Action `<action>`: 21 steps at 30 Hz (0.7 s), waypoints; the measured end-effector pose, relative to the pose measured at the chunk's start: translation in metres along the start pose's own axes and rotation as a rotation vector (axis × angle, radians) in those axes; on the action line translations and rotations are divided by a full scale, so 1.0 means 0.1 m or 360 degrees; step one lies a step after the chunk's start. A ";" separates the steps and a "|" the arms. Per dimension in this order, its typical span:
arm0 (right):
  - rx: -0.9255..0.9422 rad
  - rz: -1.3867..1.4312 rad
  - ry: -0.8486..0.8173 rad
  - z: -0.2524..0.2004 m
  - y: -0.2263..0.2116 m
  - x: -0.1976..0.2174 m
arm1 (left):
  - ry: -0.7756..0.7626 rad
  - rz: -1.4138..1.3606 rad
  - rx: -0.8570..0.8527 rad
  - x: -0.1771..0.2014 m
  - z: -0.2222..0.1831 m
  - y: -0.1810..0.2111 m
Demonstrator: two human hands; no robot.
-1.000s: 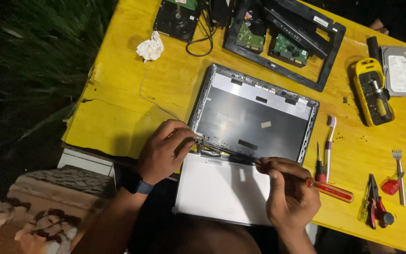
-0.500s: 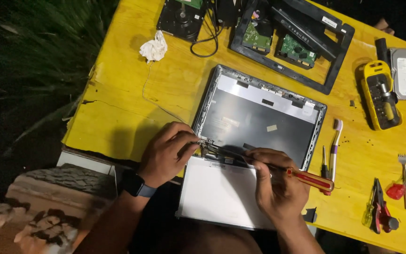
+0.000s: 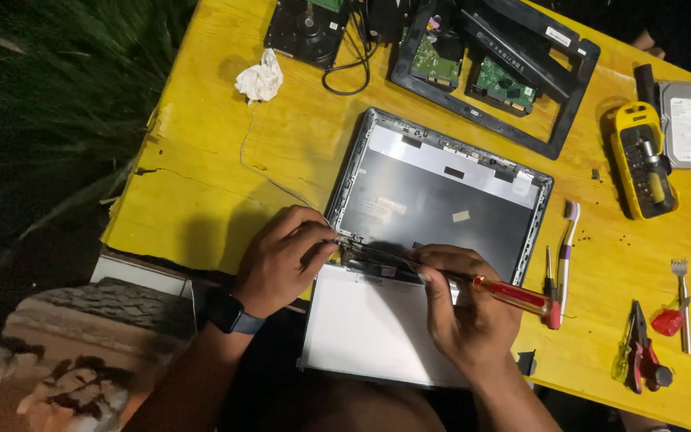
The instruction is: The person is disassembling a laptop screen by removing screws and detaching display cables using a screwdriver.
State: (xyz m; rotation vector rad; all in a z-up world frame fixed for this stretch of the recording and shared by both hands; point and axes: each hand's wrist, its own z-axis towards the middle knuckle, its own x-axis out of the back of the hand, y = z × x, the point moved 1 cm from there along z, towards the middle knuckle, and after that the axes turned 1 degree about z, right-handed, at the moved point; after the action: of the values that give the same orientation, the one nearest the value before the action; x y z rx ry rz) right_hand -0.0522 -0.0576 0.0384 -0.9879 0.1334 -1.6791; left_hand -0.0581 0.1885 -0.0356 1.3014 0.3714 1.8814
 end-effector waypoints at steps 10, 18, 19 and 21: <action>-0.0242 0.0023 -0.0025 0.13 -0.12 -0.01 | -0.0029 -0.0005 0.0002 -0.01 -0.01 -0.03; 0.0003 0.0146 -0.0044 0.10 -0.02 -0.01 | 0.0005 0.0034 -0.0022 -0.02 -0.02 -0.03; 0.0007 0.0140 -0.0039 0.12 -0.03 0.00 | 0.0007 0.0033 -0.0030 -0.02 -0.02 -0.03; 0.0050 -0.0073 -0.0103 0.14 -0.05 0.01 | 0.0002 -0.0005 -0.0008 -0.01 -0.02 -0.02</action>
State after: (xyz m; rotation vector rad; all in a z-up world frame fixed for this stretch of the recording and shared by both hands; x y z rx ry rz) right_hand -0.0463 -0.0515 0.0510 -1.0274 0.0420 -1.6841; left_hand -0.0584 0.1895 -0.0386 1.2957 0.3685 1.8796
